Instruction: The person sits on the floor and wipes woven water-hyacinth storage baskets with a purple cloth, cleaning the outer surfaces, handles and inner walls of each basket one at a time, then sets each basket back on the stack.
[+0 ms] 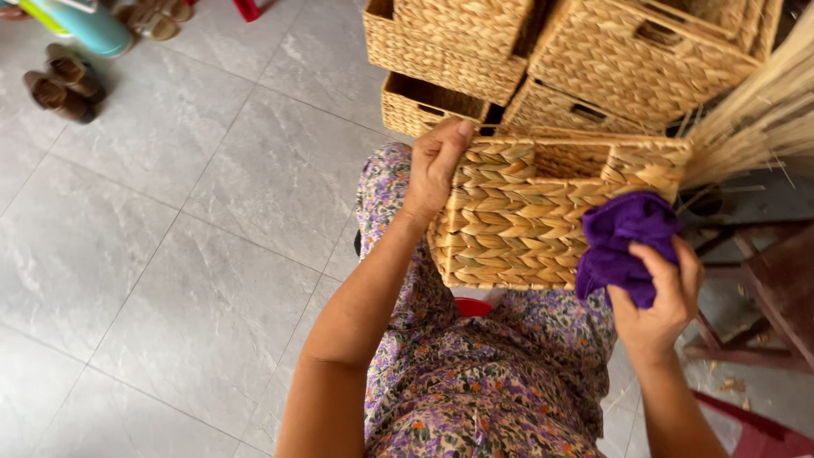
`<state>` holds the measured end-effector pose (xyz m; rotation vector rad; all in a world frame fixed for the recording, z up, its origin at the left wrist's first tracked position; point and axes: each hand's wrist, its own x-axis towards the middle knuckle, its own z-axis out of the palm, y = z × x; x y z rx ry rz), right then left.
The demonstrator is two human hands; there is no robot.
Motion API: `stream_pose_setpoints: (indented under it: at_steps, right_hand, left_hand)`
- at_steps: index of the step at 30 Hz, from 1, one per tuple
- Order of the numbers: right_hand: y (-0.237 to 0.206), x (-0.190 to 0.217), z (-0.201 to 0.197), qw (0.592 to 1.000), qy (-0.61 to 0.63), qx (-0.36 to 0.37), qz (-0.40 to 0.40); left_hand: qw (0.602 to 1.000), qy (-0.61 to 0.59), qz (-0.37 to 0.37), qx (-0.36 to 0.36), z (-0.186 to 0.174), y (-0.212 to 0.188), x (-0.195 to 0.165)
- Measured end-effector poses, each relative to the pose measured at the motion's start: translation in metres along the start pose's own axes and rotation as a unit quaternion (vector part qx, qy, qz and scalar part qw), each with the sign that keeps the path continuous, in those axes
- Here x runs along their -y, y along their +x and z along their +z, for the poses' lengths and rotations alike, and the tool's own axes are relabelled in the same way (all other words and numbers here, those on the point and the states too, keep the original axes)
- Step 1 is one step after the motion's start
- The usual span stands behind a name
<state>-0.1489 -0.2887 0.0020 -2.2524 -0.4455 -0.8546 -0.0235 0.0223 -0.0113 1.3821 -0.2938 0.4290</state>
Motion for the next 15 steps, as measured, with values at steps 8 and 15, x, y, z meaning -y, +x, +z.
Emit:
stream_pose_setpoints:
  at_steps: [8,15]
  right_hand:
    - [0.009,0.074,0.068,0.986,0.054,0.028,-0.157]
    - [0.037,0.124,0.061,0.958,0.09,0.133,-0.239]
  left_hand:
    - [1.0,-0.02,-0.002,-0.013,-0.012,0.007,-0.006]
    - [0.999,-0.035,-0.023,-0.009,-0.015,0.006,0.002]
